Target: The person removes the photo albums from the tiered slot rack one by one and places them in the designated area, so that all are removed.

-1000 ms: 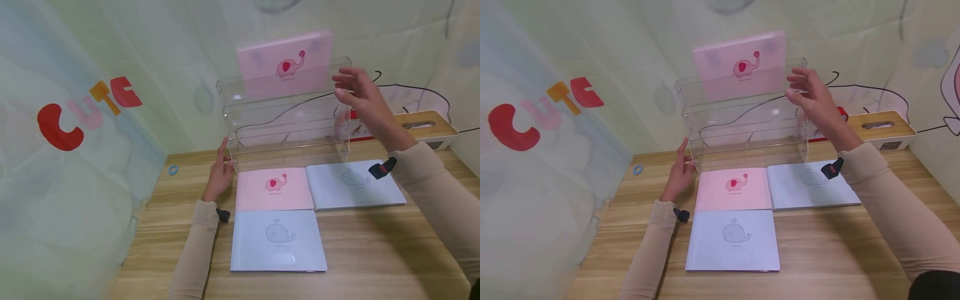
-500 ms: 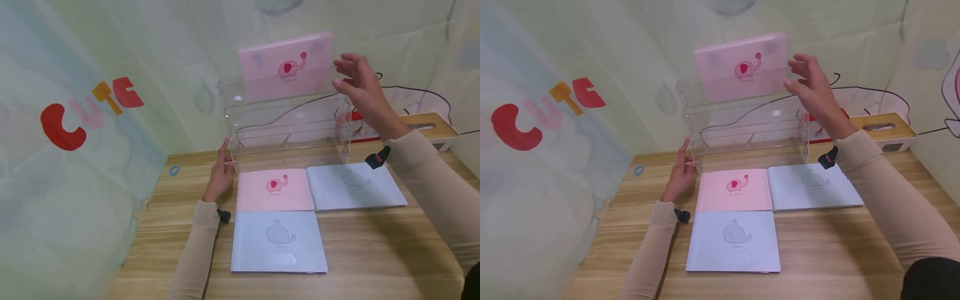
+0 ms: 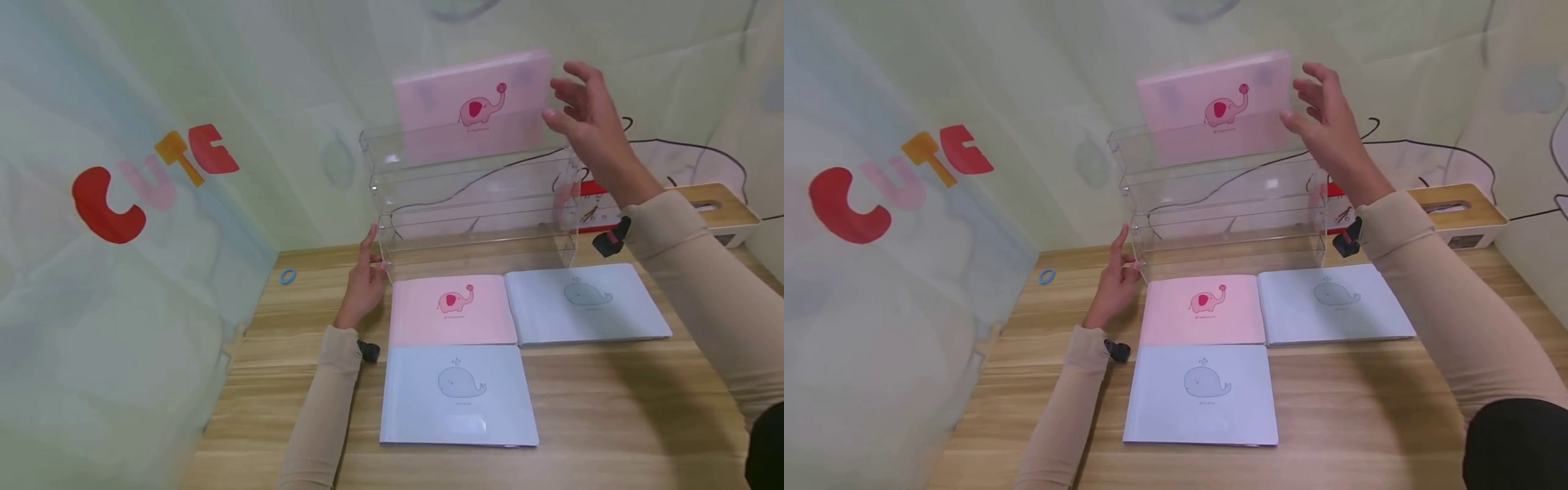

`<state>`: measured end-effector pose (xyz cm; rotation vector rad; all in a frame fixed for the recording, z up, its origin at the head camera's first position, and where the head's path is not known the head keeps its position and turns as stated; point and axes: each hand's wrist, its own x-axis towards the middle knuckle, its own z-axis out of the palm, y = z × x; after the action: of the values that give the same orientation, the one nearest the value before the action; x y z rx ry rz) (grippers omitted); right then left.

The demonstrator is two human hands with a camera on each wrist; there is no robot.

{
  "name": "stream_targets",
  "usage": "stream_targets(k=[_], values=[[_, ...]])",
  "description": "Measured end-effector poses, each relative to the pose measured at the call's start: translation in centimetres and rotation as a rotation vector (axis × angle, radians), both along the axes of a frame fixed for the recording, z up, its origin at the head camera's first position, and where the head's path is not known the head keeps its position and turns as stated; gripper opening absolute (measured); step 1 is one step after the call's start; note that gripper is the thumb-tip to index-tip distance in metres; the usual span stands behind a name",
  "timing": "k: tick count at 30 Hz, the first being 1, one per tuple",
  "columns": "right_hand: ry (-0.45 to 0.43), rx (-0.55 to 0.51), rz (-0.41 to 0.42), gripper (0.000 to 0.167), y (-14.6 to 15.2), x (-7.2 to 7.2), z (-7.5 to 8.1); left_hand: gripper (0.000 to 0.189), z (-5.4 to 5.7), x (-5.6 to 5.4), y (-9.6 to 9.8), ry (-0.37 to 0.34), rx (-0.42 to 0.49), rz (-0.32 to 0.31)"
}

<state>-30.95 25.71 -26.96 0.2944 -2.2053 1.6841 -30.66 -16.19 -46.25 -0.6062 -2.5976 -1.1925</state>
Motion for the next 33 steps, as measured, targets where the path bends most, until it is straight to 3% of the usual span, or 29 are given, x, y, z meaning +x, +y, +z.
stream_targets(k=[11, 22, 33], values=[[-0.037, 0.019, 0.002, 0.069, -0.1, -0.9, 0.3, 0.081, 0.0, 0.0, 0.2, 0.02, -0.008, 0.005], [-0.026, -0.064, 0.0, 0.064, -0.5, -1.8, 1.7, 0.081, 0.0, 0.2, 0.1, -0.013, 0.016, 0.009], [-0.013, -0.152, -0.055, 0.056, -0.8, -3.0, 2.1, 0.081, 0.1, 0.3, 0.2, -0.011, 0.008, 0.02]])
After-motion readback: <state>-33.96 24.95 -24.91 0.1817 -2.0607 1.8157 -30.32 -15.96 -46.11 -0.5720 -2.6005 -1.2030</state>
